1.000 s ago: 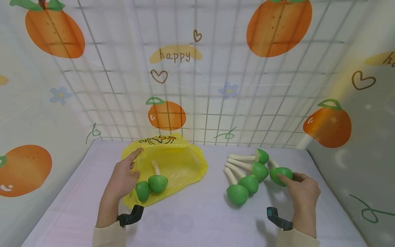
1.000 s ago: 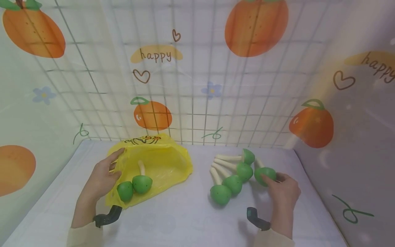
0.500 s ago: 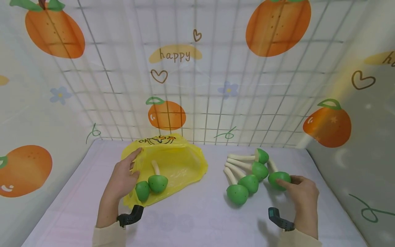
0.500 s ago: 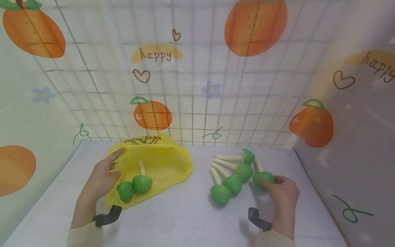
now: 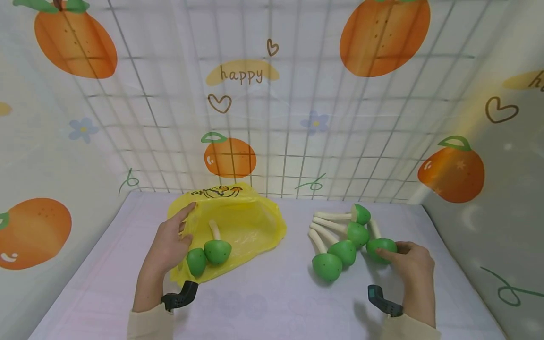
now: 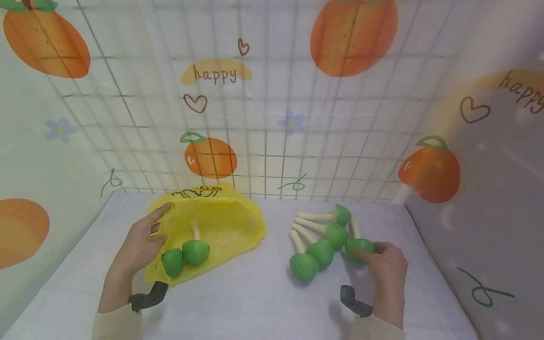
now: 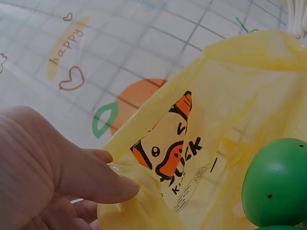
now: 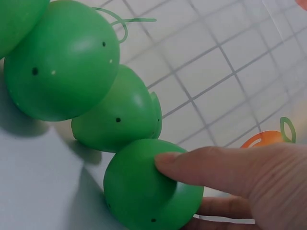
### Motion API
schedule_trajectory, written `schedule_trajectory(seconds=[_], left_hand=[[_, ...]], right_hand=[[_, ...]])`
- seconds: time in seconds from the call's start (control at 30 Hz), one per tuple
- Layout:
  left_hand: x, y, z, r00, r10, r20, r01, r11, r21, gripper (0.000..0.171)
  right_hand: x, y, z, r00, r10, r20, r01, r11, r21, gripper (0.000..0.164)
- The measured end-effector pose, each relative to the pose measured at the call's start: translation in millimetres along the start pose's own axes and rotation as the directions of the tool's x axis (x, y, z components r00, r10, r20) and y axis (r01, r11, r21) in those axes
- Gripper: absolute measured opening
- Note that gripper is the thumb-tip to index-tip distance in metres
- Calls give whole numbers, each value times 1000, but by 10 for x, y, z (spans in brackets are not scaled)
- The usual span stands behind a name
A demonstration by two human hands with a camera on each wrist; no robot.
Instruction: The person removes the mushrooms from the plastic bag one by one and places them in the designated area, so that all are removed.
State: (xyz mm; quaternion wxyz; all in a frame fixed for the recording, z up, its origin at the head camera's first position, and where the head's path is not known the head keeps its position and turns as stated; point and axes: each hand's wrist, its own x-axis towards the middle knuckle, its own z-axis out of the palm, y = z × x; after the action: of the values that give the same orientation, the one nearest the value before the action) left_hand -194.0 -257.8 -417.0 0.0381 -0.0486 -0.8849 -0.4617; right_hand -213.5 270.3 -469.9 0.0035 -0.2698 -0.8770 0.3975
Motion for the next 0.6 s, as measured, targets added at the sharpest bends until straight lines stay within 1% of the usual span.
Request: schedule_trajectory(seconds=[0.23, 0.37, 0.5, 0.6], left_hand=[[2, 2, 2, 1000, -3, -5, 3, 1000, 3, 78], [9, -3, 1, 1000, -9, -5, 9, 1000, 3, 78], [10, -2, -2, 1000, -8, -3, 8, 1000, 2, 78], [6, 4, -5, 1000, -9, 1, 9, 1000, 3, 78]], right_hand=[[-2, -13, -25, 1000, -1, 17, 1, 1000, 1, 81], [-21, -37, -40, 1000, -6, 13, 6, 1000, 7, 80], [-49, -77, -47, 1000, -6, -17, 7, 999, 37, 79], [-68, -117, -48, 998, -21, -63, 25, 997, 66, 78]])
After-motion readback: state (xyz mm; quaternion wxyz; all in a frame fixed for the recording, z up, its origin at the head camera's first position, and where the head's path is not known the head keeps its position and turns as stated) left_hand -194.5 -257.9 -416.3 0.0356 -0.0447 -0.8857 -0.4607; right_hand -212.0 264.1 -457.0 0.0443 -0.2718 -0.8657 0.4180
